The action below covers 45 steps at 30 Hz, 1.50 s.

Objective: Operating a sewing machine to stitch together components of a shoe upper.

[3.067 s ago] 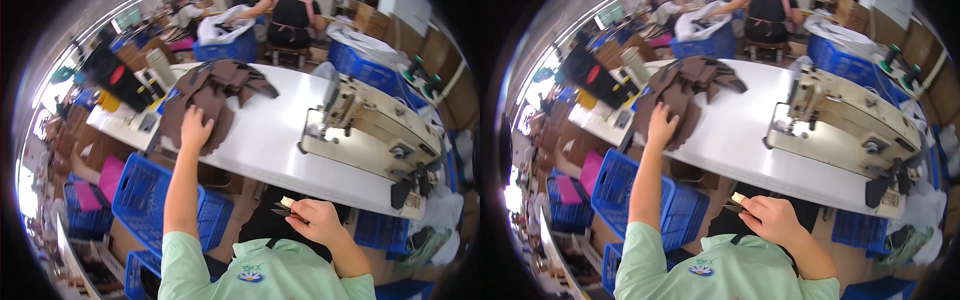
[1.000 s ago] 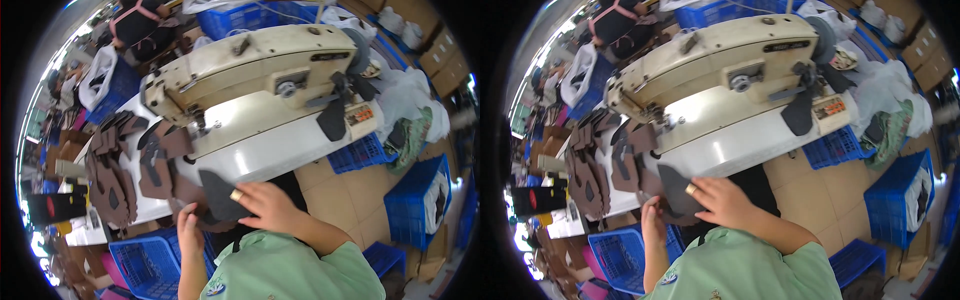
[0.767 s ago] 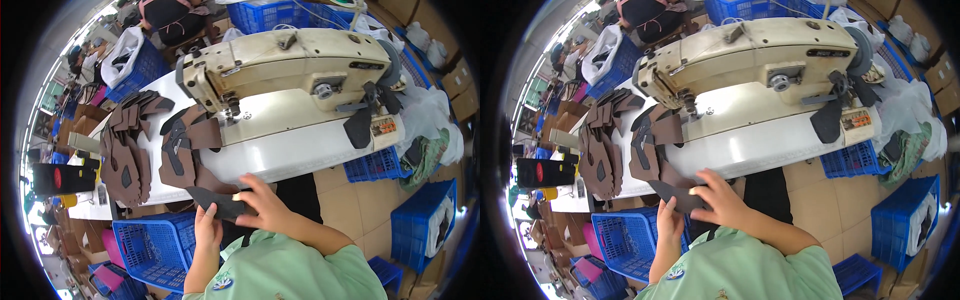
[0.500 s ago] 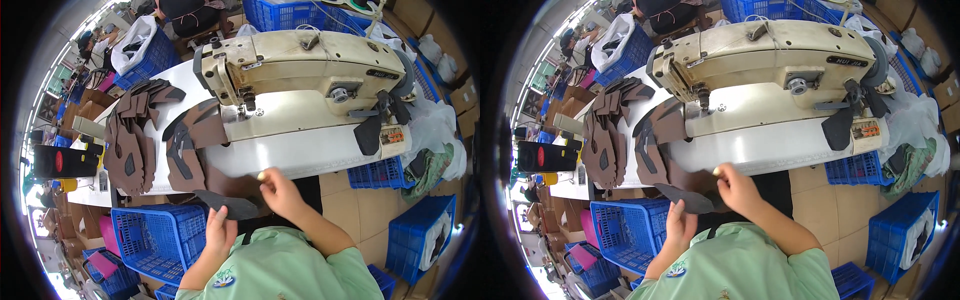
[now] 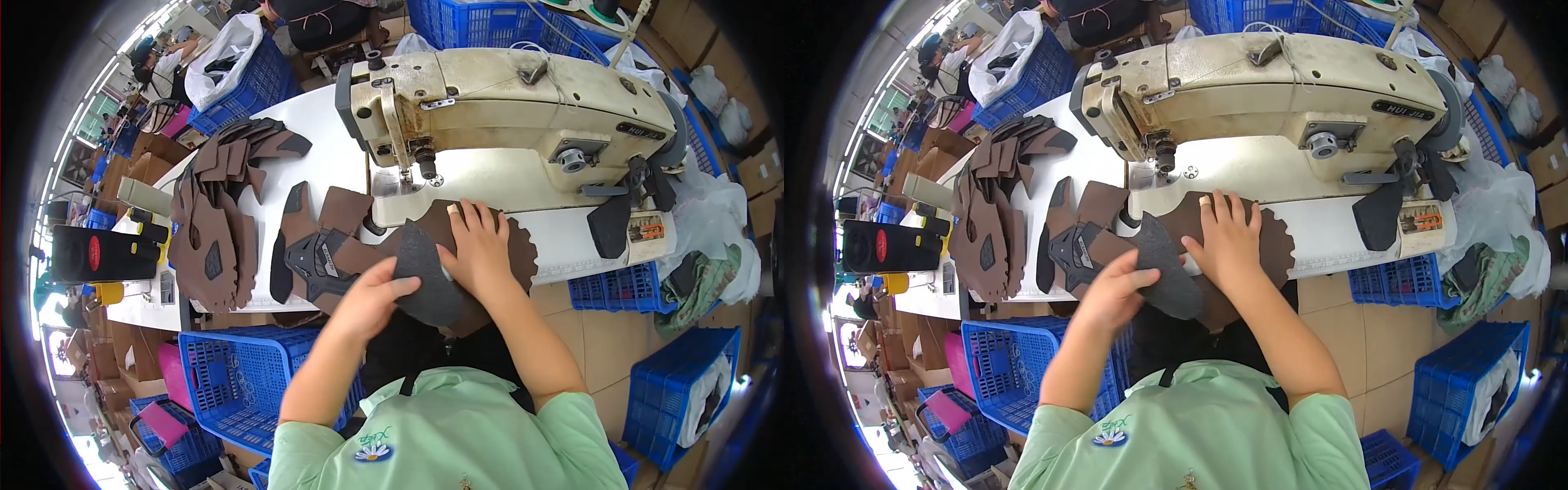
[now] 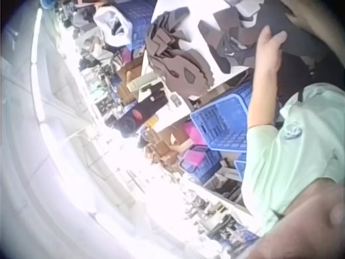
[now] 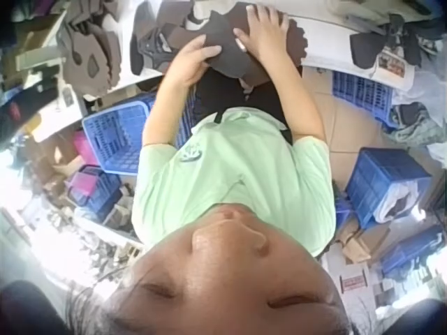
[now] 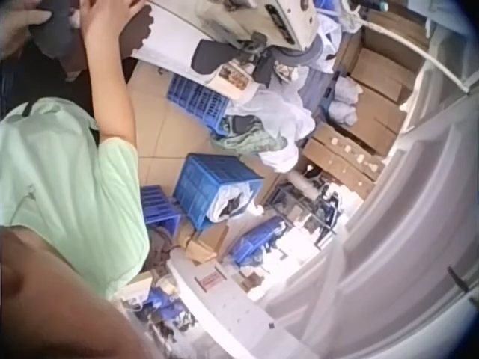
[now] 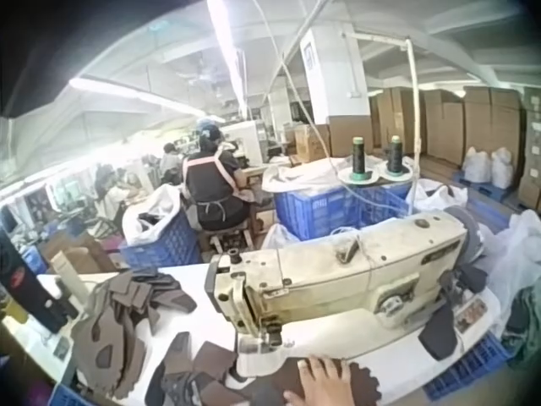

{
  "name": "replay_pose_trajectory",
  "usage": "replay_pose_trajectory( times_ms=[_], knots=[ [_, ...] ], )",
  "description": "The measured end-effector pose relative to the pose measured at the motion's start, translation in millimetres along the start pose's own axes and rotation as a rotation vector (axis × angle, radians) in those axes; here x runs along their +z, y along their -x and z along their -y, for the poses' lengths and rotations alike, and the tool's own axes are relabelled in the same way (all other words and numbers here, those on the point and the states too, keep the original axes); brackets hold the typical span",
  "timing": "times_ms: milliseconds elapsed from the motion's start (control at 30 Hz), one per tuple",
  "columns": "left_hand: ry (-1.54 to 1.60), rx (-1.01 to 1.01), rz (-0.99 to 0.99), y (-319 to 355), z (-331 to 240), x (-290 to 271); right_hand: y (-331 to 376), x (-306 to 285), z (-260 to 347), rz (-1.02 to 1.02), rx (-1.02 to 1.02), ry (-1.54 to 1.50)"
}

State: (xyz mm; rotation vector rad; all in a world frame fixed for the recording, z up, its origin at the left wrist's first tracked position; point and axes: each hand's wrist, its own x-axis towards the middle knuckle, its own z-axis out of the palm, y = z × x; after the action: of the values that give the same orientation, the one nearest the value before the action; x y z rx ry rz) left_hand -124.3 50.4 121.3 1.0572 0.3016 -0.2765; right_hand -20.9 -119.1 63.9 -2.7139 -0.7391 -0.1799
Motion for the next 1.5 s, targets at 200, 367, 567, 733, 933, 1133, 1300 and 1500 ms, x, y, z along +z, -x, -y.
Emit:
replay_pose_trajectory(
  times_ms=[200, 367, 567, 733, 933, 1133, 1300, 1500],
  knots=[
    [-1.209, 0.099, -0.093, -25.1, -101.7, -36.6, -12.3, 10.5, 4.4, -0.067, -0.07, -0.124],
    [-1.757, 0.357, -0.049, -68.9, -85.2, -51.4, -23.2, 12.1, 3.7, -0.06, -0.126, -0.198],
    [-1.999, 0.525, -0.005, -73.2, -48.6, -55.9, -19.4, 13.9, 8.1, -0.08, -0.13, -0.176],
    [-2.018, 0.597, 0.001, -78.5, -47.4, -61.6, -19.9, 7.0, 2.8, -0.041, -0.197, -0.21],
    [-2.002, 0.6, 0.005, -82.7, -48.1, -67.9, -24.7, 3.5, 0.4, -0.014, -0.231, -0.231],
    [-1.995, 0.678, -0.041, -79.9, -46.1, -64.7, -24.3, 3.9, 1.0, -0.011, -0.218, -0.219],
    [-1.985, 0.668, -0.016, -79.1, -48.3, -65.6, -24.7, 3.3, 0.9, -0.007, -0.221, -0.218],
    [-1.983, 0.668, -0.01, -79.7, -49.0, -65.5, -26.8, 4.4, 1.4, -0.009, -0.228, -0.232]
  ],
)
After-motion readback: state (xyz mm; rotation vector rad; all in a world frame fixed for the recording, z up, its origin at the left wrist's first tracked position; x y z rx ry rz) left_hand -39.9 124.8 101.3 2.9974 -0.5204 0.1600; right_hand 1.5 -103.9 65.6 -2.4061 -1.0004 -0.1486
